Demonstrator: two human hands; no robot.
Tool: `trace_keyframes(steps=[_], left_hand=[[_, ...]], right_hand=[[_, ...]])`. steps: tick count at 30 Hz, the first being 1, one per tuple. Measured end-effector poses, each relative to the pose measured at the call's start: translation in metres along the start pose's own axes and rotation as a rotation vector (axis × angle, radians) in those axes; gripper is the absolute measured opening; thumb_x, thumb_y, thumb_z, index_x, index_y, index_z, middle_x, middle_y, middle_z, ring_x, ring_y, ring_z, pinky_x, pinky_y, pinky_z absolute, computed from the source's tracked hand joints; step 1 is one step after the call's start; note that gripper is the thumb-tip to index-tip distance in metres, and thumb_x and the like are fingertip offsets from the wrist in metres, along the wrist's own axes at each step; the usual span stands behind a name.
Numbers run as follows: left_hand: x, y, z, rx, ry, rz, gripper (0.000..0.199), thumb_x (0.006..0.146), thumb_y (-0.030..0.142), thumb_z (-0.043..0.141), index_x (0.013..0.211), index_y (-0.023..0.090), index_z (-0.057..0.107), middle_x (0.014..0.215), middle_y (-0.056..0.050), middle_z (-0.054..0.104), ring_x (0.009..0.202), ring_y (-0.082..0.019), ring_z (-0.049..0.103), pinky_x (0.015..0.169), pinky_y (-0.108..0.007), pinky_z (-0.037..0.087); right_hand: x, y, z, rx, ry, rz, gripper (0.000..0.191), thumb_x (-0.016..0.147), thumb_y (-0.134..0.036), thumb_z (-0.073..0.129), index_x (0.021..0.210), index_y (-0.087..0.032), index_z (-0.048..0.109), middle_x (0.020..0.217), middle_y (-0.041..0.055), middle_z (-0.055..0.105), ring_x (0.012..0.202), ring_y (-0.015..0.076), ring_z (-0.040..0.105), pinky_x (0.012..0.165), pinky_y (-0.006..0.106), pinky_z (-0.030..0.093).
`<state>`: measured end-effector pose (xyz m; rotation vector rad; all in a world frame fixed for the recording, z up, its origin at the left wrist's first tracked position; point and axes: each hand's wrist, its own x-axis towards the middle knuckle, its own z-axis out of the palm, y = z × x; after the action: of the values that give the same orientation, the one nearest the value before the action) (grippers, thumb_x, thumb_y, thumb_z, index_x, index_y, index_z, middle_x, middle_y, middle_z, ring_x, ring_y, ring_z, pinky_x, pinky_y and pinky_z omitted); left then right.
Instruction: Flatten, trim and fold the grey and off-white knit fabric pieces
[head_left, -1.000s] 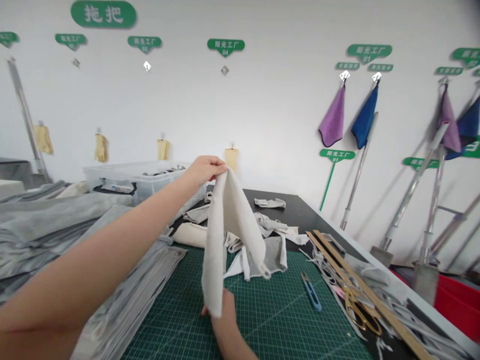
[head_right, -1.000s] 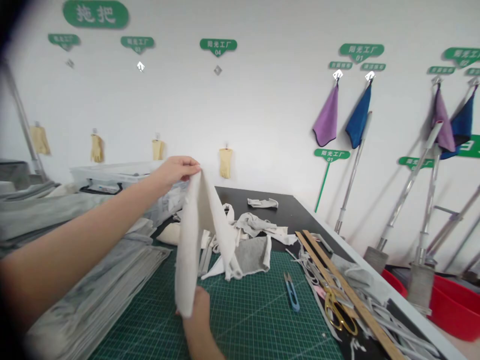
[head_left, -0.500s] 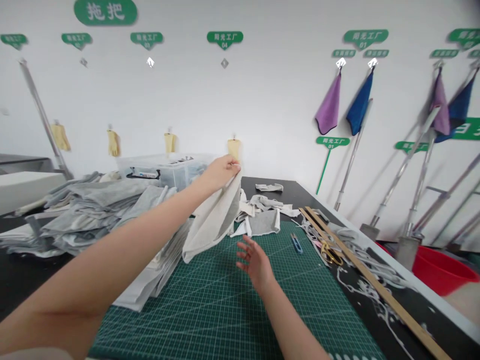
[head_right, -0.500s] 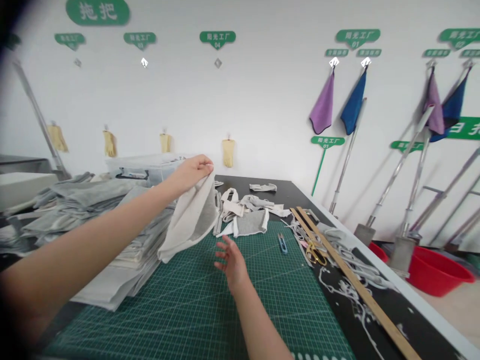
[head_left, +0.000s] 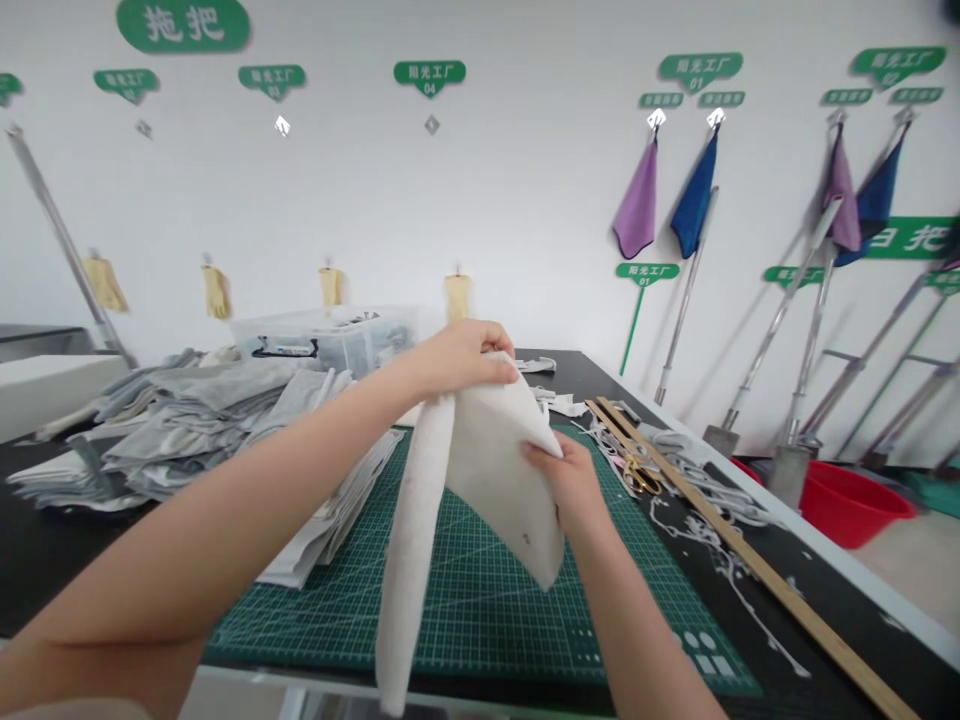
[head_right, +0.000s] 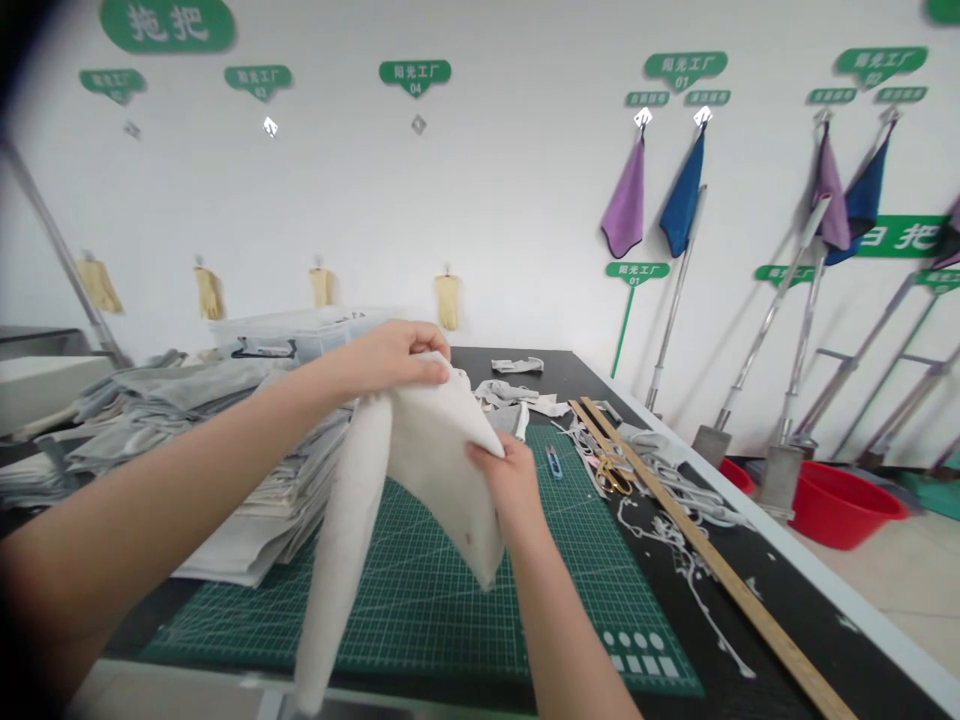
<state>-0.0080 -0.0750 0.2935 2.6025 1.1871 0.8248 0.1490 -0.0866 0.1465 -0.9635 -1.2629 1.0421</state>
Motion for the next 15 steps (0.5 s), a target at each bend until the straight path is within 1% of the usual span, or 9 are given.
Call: trace_keyframes(steps=[3, 5, 7, 8, 9, 10, 11, 13, 15], left_hand=[[-0.008, -0.009, -0.001, 0.108, -0.166, 0.018, 0.035, 0.054, 0.034, 0.056, 0.086, 0.019, 0.056, 0.084, -0.002, 0.055, 0.074, -0.015, 0.047, 0.062, -0.023, 0.032], [-0.013, -0.018, 0.0, 0.133, -0.276, 0.017, 0.038, 0.053, 0.035, 0.057, 0.089, 0.021, 0.055, 0.09, -0.003, 0.054, 0.08, -0.018, 0.046, 0.065, -0.024, 0.032], [-0.018, -0.026, 0.001, 0.097, -0.376, 0.022, 0.037, 0.055, 0.036, 0.056, 0.089, 0.021, 0.055, 0.089, -0.002, 0.055, 0.079, -0.017, 0.047, 0.065, -0.023, 0.032], [-0.02, -0.03, 0.002, 0.085, -0.406, 0.018, 0.035, 0.056, 0.036, 0.055, 0.087, 0.021, 0.055, 0.085, -0.002, 0.055, 0.076, -0.017, 0.047, 0.063, -0.023, 0.032], [-0.022, -0.034, 0.003, 0.091, -0.411, 0.009, 0.03, 0.057, 0.035, 0.054, 0.083, 0.02, 0.056, 0.08, -0.001, 0.056, 0.072, -0.016, 0.048, 0.06, -0.023, 0.031], [-0.025, -0.038, 0.005, 0.117, -0.389, -0.005, 0.024, 0.057, 0.034, 0.054, 0.077, 0.02, 0.056, 0.074, 0.0, 0.055, 0.068, -0.015, 0.047, 0.058, -0.023, 0.031], [-0.028, -0.042, 0.007, 0.156, -0.341, -0.021, 0.019, 0.058, 0.032, 0.052, 0.07, 0.019, 0.056, 0.069, 0.0, 0.054, 0.065, -0.014, 0.047, 0.057, -0.023, 0.03], [-0.034, -0.051, 0.013, 0.211, -0.204, -0.042, 0.014, 0.06, 0.03, 0.05, 0.062, 0.017, 0.054, 0.065, 0.0, 0.052, 0.064, -0.014, 0.045, 0.057, -0.023, 0.029], [-0.041, -0.061, 0.022, 0.132, -0.101, -0.062, 0.015, 0.061, 0.031, 0.049, 0.063, 0.017, 0.053, 0.066, 0.0, 0.051, 0.066, -0.014, 0.045, 0.058, -0.024, 0.03]], right_hand=[[0.004, -0.016, -0.026, -0.371, 0.13, -0.185, 0.015, 0.06, -0.027, 0.055, 0.067, -0.013, 0.053, 0.06, -0.0003, 0.049, 0.056, 0.0122, 0.042, 0.049, 0.021, 0.029], [0.002, -0.031, -0.037, -0.576, 0.165, -0.234, 0.013, 0.056, -0.024, 0.055, 0.063, -0.014, 0.053, 0.059, -0.0004, 0.049, 0.059, 0.0132, 0.043, 0.051, 0.021, 0.028], [-0.002, -0.045, -0.04, -0.619, 0.172, -0.229, 0.013, 0.054, -0.023, 0.056, 0.06, -0.013, 0.05, 0.058, -0.0004, 0.048, 0.058, 0.0131, 0.042, 0.051, 0.021, 0.028], [-0.005, -0.05, -0.04, -0.58, 0.153, -0.205, 0.015, 0.053, -0.023, 0.057, 0.059, -0.013, 0.048, 0.057, -0.0006, 0.047, 0.057, 0.0125, 0.041, 0.05, 0.021, 0.027], [-0.008, -0.054, -0.039, -0.497, 0.118, -0.166, 0.017, 0.051, -0.023, 0.058, 0.057, -0.013, 0.045, 0.055, -0.0009, 0.045, 0.054, 0.0116, 0.04, 0.049, 0.021, 0.027], [-0.011, -0.057, -0.039, -0.383, 0.06, -0.113, 0.02, 0.05, -0.023, 0.059, 0.057, -0.013, 0.043, 0.053, -0.0013, 0.043, 0.051, 0.0107, 0.039, 0.048, 0.021, 0.027], [-0.015, -0.06, -0.039, -0.252, -0.009, -0.048, 0.021, 0.049, -0.023, 0.059, 0.058, -0.014, 0.042, 0.052, -0.0015, 0.041, 0.049, 0.0104, 0.038, 0.047, 0.021, 0.027], [-0.022, -0.063, -0.043, -0.01, -0.136, 0.076, 0.021, 0.049, -0.026, 0.055, 0.063, -0.015, 0.044, 0.052, -0.0004, 0.042, 0.048, 0.0117, 0.04, 0.047, 0.023, 0.029], [-0.03, -0.066, -0.051, 0.082, -0.213, 0.169, 0.024, 0.052, -0.033, 0.046, 0.069, -0.015, 0.047, 0.056, 0.0029, 0.046, 0.051, 0.0148, 0.044, 0.048, 0.025, 0.03]])
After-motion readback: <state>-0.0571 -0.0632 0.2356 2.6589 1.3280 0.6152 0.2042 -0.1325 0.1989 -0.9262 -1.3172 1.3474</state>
